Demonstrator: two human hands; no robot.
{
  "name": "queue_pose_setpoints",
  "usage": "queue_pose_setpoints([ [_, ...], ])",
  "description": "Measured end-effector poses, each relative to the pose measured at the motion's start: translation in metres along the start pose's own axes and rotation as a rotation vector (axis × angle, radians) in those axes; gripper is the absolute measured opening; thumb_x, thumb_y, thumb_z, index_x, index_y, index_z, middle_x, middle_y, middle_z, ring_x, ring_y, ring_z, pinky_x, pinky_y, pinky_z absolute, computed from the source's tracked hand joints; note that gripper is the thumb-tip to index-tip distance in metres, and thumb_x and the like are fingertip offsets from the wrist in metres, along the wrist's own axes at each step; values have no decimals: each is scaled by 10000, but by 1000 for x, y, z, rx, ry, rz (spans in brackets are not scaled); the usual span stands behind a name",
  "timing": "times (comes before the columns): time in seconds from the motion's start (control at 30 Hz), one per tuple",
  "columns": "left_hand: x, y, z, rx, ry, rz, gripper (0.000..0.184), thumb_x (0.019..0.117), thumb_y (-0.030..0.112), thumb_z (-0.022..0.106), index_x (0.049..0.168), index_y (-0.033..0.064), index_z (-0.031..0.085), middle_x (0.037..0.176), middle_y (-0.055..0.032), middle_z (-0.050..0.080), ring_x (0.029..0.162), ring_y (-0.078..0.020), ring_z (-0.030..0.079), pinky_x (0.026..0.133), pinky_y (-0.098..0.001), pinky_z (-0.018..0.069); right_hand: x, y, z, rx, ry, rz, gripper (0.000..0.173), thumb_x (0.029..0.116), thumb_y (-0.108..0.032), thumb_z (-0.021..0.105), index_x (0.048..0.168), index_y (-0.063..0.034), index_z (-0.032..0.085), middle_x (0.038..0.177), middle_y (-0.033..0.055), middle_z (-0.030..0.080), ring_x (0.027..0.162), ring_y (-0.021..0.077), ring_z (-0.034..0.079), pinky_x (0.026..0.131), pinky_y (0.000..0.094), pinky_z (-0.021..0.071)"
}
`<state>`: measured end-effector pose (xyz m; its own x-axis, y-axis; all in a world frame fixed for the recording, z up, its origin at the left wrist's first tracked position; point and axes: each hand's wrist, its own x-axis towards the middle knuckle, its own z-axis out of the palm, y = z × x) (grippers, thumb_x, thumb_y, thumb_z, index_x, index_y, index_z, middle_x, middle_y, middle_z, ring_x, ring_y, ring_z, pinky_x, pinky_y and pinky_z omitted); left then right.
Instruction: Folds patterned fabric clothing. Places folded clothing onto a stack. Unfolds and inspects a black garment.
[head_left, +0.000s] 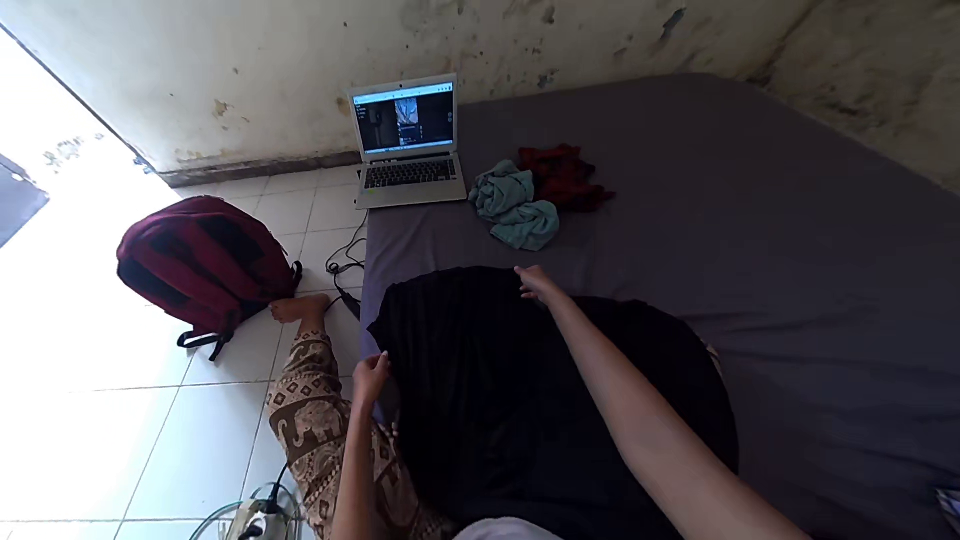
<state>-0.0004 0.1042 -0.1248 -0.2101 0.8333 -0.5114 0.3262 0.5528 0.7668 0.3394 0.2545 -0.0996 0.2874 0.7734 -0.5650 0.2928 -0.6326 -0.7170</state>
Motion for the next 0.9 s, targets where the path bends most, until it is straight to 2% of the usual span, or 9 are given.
queue_pose_setpoints([
  [0.1, 31, 12, 13, -73, 100, -80, 433, 1093, 291, 506, 1270, -88, 613, 1134, -235, 686, 908, -257, 669, 839, -403, 529, 10, -9, 13, -42, 39, 49, 555, 1123, -345, 408, 1484, 75, 385, 1406, 305, 505, 1149, 331, 618, 955, 413, 499],
  [0.23, 47, 27, 16, 101, 275, -97, 498, 1041, 365, 597, 1303, -58, 619, 1241, -295, 652, 1193, -436, 619, 1006, -598, 462, 19, -14, 15, -37, 76, 76, 594, 1088, -366, 512, 1472, 72, 400, 1370, 284, 525, 1077, 294, 619, 912, 391, 499],
  [0.33, 58, 27, 15, 107, 343, -84, 455, 1024, 347, 630, 1268, -36, 654, 1236, -269, 665, 1209, -431, 608, 1003, -610, 451, 24, -16, 10, -183, 58, 90, 627, 1040, -378, 610, 1436, 82, 455, 1339, 270, 538, 1054, 279, 580, 920, 397, 469],
  [0.43, 67, 19, 15, -122, 411, 7, 382, 1014, 220, 652, 1243, -86, 652, 1234, -286, 662, 1193, -405, 615, 1043, -557, 440, 17, -24, 1, -205, -18, 63, 631, 1039, -382, 608, 1444, 81, 466, 1443, 293, 488, 1258, 346, 523, 1056, 470, 413],
  [0.53, 64, 27, 0, -498, 471, 81, 350, 1043, 141, 592, 1272, -124, 592, 1209, -279, 647, 1084, -297, 609, 967, -451, 465, 10, -38, -14, -119, -49, -96, 546, 1064, -299, 574, 1449, 78, 485, 1512, 314, 438, 1404, 413, 422, 1145, 556, 320],
  [0.67, 49, 44, -37, -711, 468, 141, 314, 1065, 147, 545, 1263, -96, 564, 1059, -181, 646, 847, -144, 589, 771, -316, 500, 12, -67, -47, 3, 66, -300, 522, 1062, -295, 576, 1437, 59, 499, 1378, 304, 537, 1124, 362, 548, 954, 513, 437],
  [0.73, 42, 56, -54, -761, 444, 199, 277, 1069, 135, 533, 1242, -80, 556, 980, -125, 630, 766, -91, 590, 692, -259, 509, 0, -96, -61, 94, 101, -377, 514, 1071, -289, 555, 1467, 28, 472, 1321, 240, 562, 928, 224, 545, 813, 381, 467],
  [0.83, 35, 76, -74, -755, 427, 318, 252, 1076, 114, 503, 1238, -76, 536, 910, -69, 608, 736, -60, 619, 690, -233, 548, -27, -150, -74, 227, 43, -514, 467, 1104, -241, 471, 1492, 11, 407, 1308, 205, 565, 879, 161, 667, 763, 294, 573],
  [0.9, 39, 86, -83, -742, 460, 373, 233, 1077, 137, 511, 1205, -53, 555, 850, -31, 616, 691, -44, 617, 667, -228, 544, -44, -183, -72, 299, -5, -655, 399, 1104, -169, 455, 1451, 30, 454, 1337, 209, 570, 1002, 208, 696, 841, 343, 598],
])
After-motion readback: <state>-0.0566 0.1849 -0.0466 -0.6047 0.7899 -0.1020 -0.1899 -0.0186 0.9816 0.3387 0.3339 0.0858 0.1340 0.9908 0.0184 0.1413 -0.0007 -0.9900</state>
